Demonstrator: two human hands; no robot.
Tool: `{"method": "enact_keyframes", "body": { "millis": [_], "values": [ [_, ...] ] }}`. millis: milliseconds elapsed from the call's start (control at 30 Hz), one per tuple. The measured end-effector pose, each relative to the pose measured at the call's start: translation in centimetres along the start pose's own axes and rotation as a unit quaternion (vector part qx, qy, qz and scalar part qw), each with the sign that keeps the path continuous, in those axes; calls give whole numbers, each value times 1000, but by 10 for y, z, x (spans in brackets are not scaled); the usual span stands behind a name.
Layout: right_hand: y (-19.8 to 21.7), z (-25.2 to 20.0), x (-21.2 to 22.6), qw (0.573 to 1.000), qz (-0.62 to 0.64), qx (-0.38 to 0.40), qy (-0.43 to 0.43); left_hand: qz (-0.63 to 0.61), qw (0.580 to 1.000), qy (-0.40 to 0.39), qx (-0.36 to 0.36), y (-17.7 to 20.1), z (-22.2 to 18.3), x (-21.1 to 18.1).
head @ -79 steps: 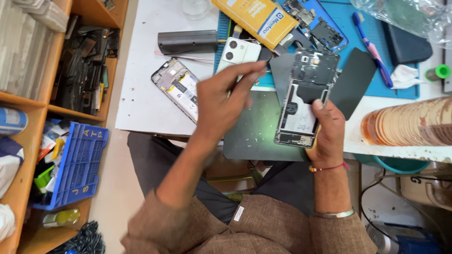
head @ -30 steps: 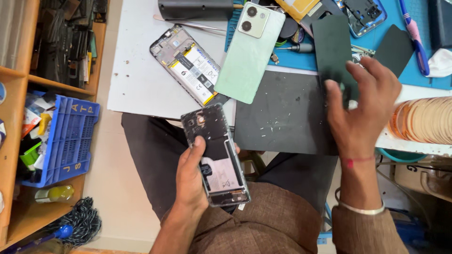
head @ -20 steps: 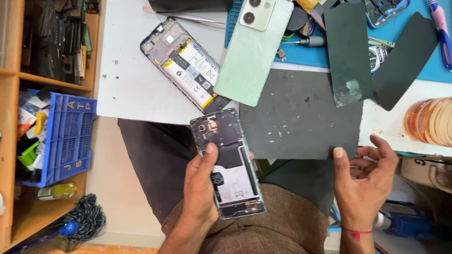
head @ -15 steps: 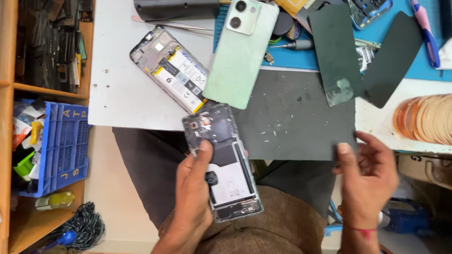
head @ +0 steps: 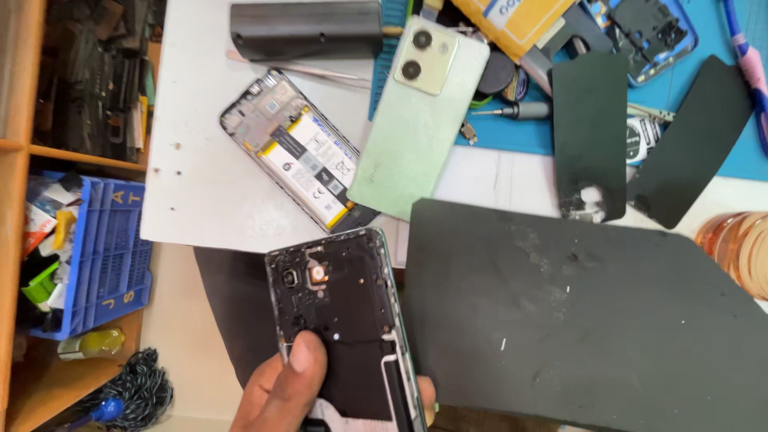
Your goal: The person scrapes the back of a light green smartphone with a black card to remove adhesive residue. They then use a small metal tool to pry and separate the phone's back cover from the main body, revealing the internal components.
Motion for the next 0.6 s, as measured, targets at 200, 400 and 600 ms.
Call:
{"method": "enact_keyframes", "body": {
  "millis": [200, 400, 600],
  "values": [
    [26, -6, 4, 999, -40, 4, 22, -3, 1000, 2, 12, 16, 0, 4],
    [20, -3, -21, 985, -116, 62, 111, 126, 988, -91, -23, 7, 14, -7],
    [-47, 10, -8, 943, -325, -4, 75, 156, 968, -185, -68, 10, 73, 4]
  ]
}}
Point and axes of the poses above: each hand's wrist, its own z-axis towards the middle knuckle, its own y-axis out of the back of the hand, x = y × z, the point moved 6 cm from there along z, towards the middle knuckle, and after that the axes turned 4 degrees about -z, right-handed, at the moved point
